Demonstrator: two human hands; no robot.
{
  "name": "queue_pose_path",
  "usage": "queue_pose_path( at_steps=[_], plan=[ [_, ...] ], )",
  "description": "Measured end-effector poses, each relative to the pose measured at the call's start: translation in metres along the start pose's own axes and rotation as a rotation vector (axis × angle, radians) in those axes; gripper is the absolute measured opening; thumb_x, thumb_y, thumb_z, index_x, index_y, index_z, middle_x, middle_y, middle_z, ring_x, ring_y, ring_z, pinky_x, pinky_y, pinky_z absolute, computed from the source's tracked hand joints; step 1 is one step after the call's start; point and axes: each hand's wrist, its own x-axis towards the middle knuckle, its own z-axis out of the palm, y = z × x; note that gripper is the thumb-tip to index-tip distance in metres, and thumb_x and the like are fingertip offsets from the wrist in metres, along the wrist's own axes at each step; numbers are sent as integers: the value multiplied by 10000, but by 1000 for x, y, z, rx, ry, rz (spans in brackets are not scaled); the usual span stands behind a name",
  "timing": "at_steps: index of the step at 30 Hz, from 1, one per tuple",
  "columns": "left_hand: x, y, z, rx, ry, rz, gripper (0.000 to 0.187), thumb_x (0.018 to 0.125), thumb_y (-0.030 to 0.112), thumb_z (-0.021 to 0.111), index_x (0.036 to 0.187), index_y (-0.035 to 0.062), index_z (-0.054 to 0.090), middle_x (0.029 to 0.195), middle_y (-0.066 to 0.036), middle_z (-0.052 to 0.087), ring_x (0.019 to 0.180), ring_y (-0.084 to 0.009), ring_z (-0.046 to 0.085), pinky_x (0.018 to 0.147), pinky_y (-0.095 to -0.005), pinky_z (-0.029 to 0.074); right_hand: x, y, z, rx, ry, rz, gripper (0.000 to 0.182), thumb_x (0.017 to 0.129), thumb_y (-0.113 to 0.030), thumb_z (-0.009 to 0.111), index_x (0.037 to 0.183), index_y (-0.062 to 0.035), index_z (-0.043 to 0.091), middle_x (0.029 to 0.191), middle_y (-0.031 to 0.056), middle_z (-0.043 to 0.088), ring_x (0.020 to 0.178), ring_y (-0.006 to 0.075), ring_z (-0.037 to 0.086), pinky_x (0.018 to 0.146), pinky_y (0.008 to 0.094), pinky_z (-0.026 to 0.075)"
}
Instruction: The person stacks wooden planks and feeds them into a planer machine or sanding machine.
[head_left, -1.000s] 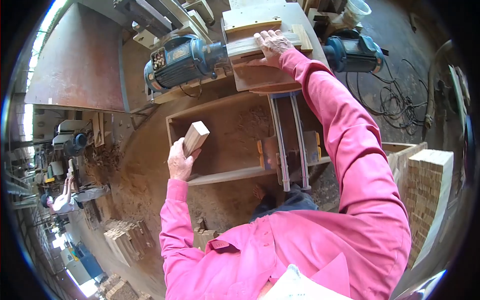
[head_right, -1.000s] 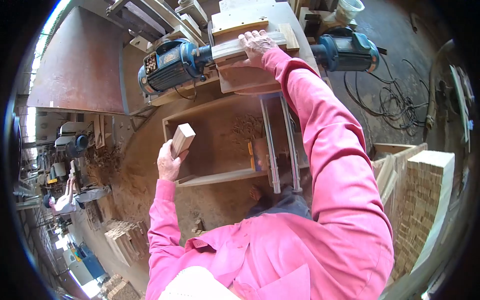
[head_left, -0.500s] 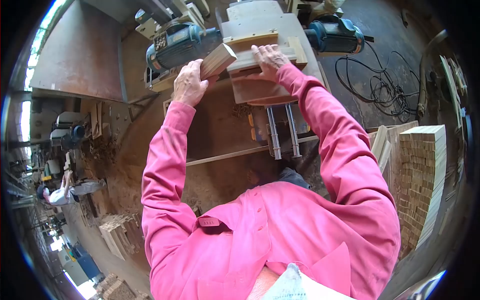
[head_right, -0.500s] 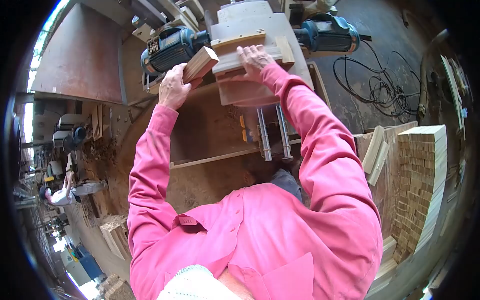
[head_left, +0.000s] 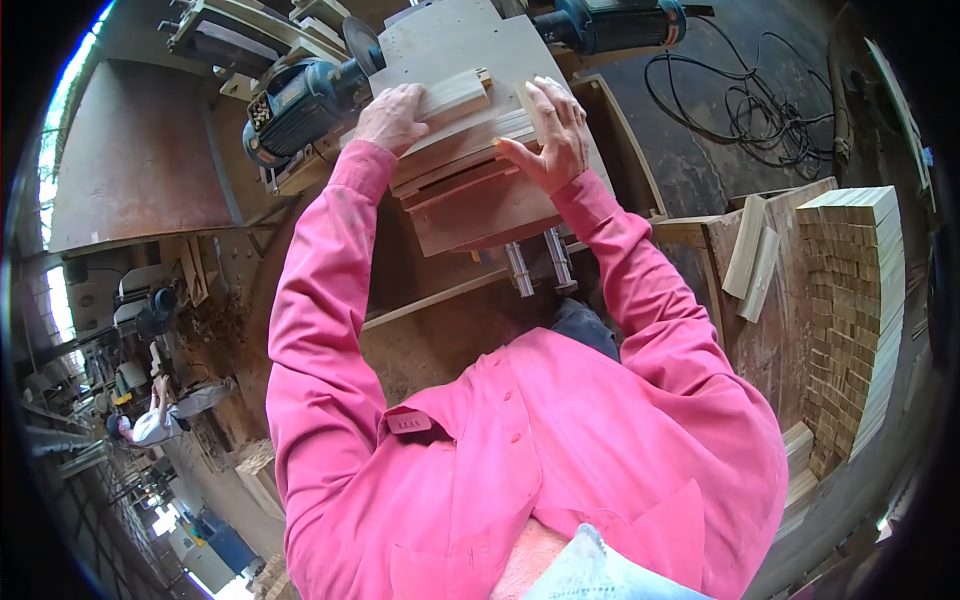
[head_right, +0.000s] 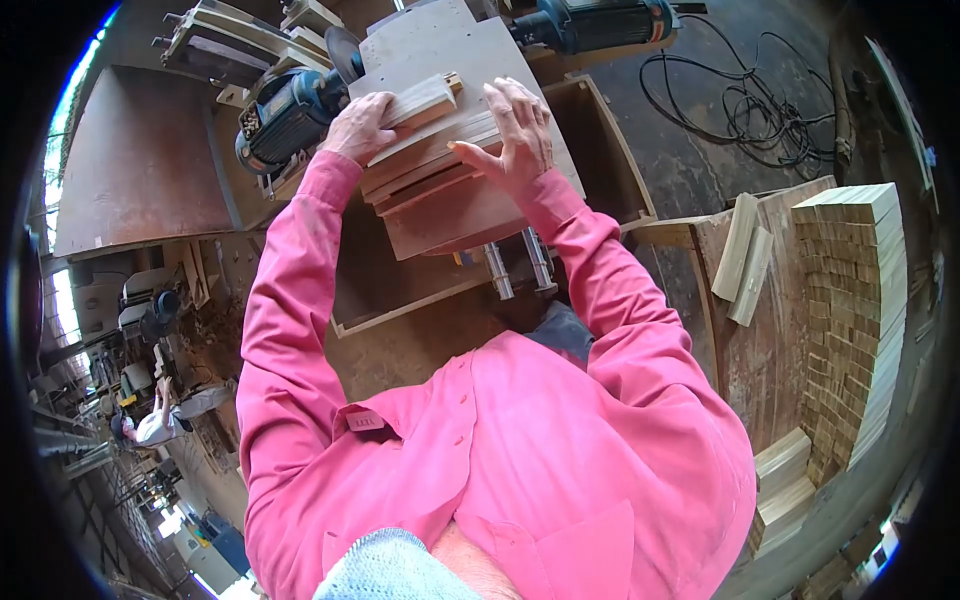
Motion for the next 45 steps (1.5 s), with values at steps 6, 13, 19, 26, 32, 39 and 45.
queue_pose_path(
  at_steps=[6, 13, 19, 26, 32, 39, 45],
  plan=[
    [5, 22, 21, -137, -190, 154, 595, 817, 295, 784, 1343, 69, 622, 1289, -204, 668, 1257, -407, 601, 1087, -442, 478, 8, -12, 2, 1, -116, -74, 966, 856, -749, 686, 1449, 2, 556, 1475, 245, 537, 1416, 418, 481, 1200, 559, 335],
    [-46, -8, 14, -1040, 28, -108, 522, 1050, 400, 668, 1381, -4, 651, 1215, -107, 754, 1105, -177, 693, 981, -319, 536, 17, -51, 31, -128, -446, -263, 1100, 789, -878, 626, 1464, -11, 559, 1467, 228, 556, 1448, 394, 464, 1233, 580, 278],
    [-114, -42, 58, -1530, 295, -851, 613, 1103, 491, 536, 1546, 69, 497, 1574, -82, 507, 1456, -189, 445, 1195, -526, 342, 23, -62, 50, -267, -618, -333, 1174, 748, -920, 617, 1474, 0, 535, 1454, 231, 547, 1399, 400, 483, 1208, 560, 308],
    [-116, 3, 82, -1846, 393, -660, 607, 1139, 402, 488, 1563, -31, 445, 1585, -150, 506, 1456, -215, 479, 1221, -352, 371, 23, -58, 56, -276, -620, -296, 1182, 726, -914, 639, 1416, 41, 558, 1298, 222, 574, 1232, 391, 539, 1128, 529, 371],
    [-111, 44, 47, -1686, 347, -765, 639, 1142, 466, 441, 1557, -20, 447, 1550, -141, 532, 1405, -230, 529, 1171, -368, 435, 23, -51, 52, -116, -623, -316, 1197, 715, -926, 638, 1408, 48, 575, 1279, 216, 582, 1220, 376, 553, 1132, 491, 374],
    [-127, -1, 75, -1974, 302, -637, 855, 1108, 605, 395, 1627, -62, 270, 1671, -163, 376, 1539, -228, 355, 1282, -369, 252, 29, -52, 49, -193, -800, -337, 1390, 639, -963, 656, 1577, 27, 391, 1456, 235, 515, 1398, 385, 470, 1194, 555, 290],
    [-126, 9, 72, -1915, 359, -680, 807, 1106, 561, 463, 1588, -77, 353, 1629, -173, 440, 1496, -244, 420, 1257, -367, 301, 25, -48, 54, -187, -794, -365, 1399, 639, -947, 676, 1601, 18, 361, 1519, 267, 468, 1476, 413, 398, 1227, 608, 232]
  ],
)
